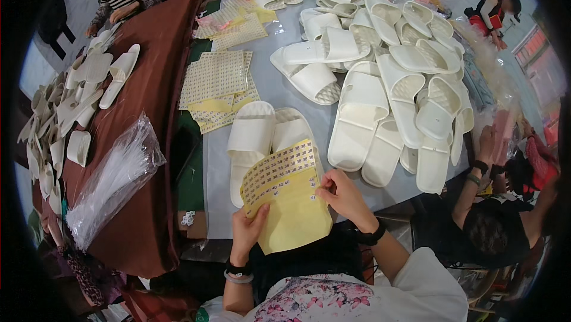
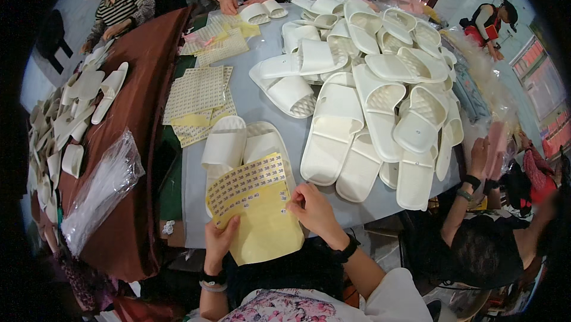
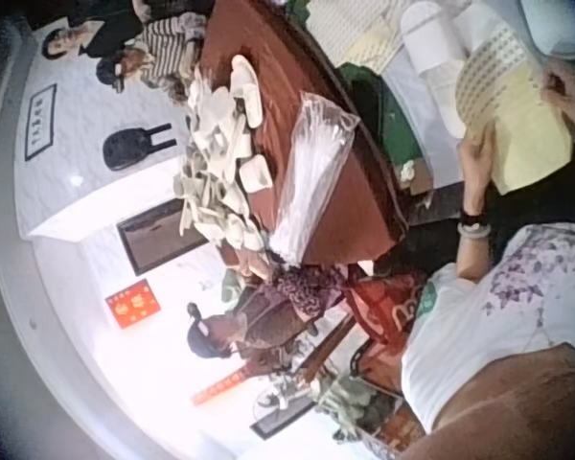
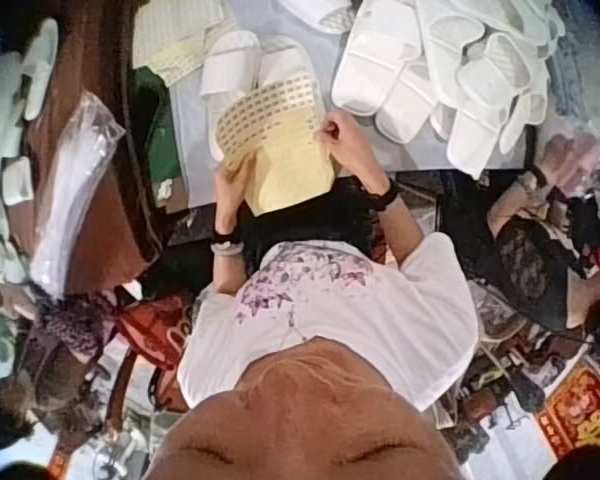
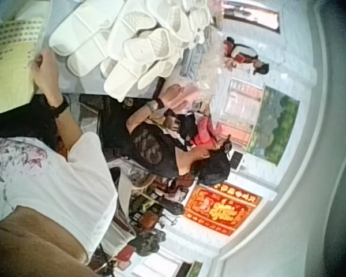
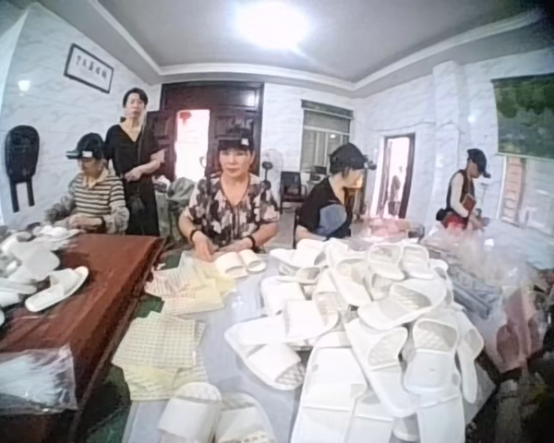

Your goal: Applying size stickers to slippers and sorting them in a manufacturing facility.

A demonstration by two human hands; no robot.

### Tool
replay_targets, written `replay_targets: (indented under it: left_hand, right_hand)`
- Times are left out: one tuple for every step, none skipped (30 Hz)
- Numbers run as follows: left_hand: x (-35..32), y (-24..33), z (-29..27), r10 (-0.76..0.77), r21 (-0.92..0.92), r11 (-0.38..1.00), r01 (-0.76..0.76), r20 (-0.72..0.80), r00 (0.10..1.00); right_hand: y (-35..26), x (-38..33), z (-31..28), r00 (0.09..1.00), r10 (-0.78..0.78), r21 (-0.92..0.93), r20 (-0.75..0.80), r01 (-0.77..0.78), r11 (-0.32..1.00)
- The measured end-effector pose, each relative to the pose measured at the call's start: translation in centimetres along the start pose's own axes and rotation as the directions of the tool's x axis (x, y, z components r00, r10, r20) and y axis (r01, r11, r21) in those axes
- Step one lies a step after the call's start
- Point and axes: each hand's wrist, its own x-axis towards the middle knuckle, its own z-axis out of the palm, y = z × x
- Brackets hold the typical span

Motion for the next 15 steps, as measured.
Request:
replay_targets:
  left_hand:
    - [-0.1,-0.1,0.1,-0.018,0.004,1.000,0.018,0.003,1.000]
    - [-0.3,-0.2,-0.1,-0.030,0.009,1.000,0.030,-0.008,1.000]
    - [-0.3,-0.4,-0.1,-0.048,0.011,0.999,0.048,-0.014,0.999]
    - [-0.2,-0.4,-0.1,-0.028,0.014,0.999,0.028,-0.016,0.999]
    - [-0.2,-0.4,-0.1,-0.009,0.017,1.000,0.009,-0.020,1.000]
    - [-0.1,-0.4,-0.1,0.009,0.022,1.000,-0.009,-0.019,1.000]
    - [-0.1,-0.3,-0.1,-0.010,0.005,1.000,0.010,-0.013,1.000]
    - [-0.2,-0.1,-0.1,-0.029,-0.013,1.000,0.028,-0.006,1.000]
    - [-0.2,0.1,-0.2,-0.047,-0.030,0.998,0.047,0.000,0.999]
    - [-0.2,0.2,-0.2,-0.048,-0.049,0.998,0.049,0.009,0.999]
    - [-0.1,0.3,-0.3,-0.053,-0.065,0.996,0.054,0.018,0.998]
    - [-0.2,0.3,-0.4,-0.059,-0.081,0.995,0.061,0.029,0.998]
    - [-0.2,0.2,-0.6,-0.067,-0.040,0.997,0.069,0.065,0.996]
    - [-0.2,-0.1,-0.9,-0.076,0.002,0.997,0.076,0.100,0.992]
    - [-0.1,-0.1,-1.1,-0.084,0.043,0.996,0.079,0.136,0.987]
  right_hand:
    - [1.0,-0.1,0.0,1.000,-0.006,0.050,0.014,0.005,0.999]
    - [1.5,0.0,0.0,0.999,-0.024,0.101,0.039,0.020,0.995]
    - [1.4,0.0,-0.4,0.998,0.014,0.191,0.060,-0.025,0.981]
    - [1.2,0.1,-1.0,0.995,0.050,0.278,0.086,-0.072,0.958]
    - [0.8,0.1,-1.5,0.990,0.083,0.361,0.115,-0.120,0.925]
    - [0.4,0.1,-2.0,0.990,0.077,0.397,0.114,-0.117,0.911]
    - [0.4,0.0,-2.0,0.994,0.091,0.372,0.055,-0.105,0.922]
    - [0.5,-0.2,-1.8,0.995,0.102,0.347,-0.005,-0.094,0.933]
    - [0.3,-0.2,-1.7,0.992,0.110,0.320,-0.065,-0.084,0.944]
    - [-0.1,-0.3,-1.6,0.993,-0.004,0.212,-0.120,0.029,0.977]
    - [-1.1,-0.4,-1.1,0.980,-0.120,0.101,-0.161,0.137,0.985]
    - [-2.2,-0.6,-0.7,0.953,-0.235,-0.016,-0.190,0.237,0.971]
    - [-3.2,-0.8,-0.3,0.933,-0.317,-0.108,-0.170,0.302,0.947]
    - [-4.2,-0.9,0.2,0.908,-0.394,-0.197,-0.142,0.365,0.910]
    - [-4.9,-0.9,0.7,0.876,-0.469,-0.284,-0.110,0.424,0.860]
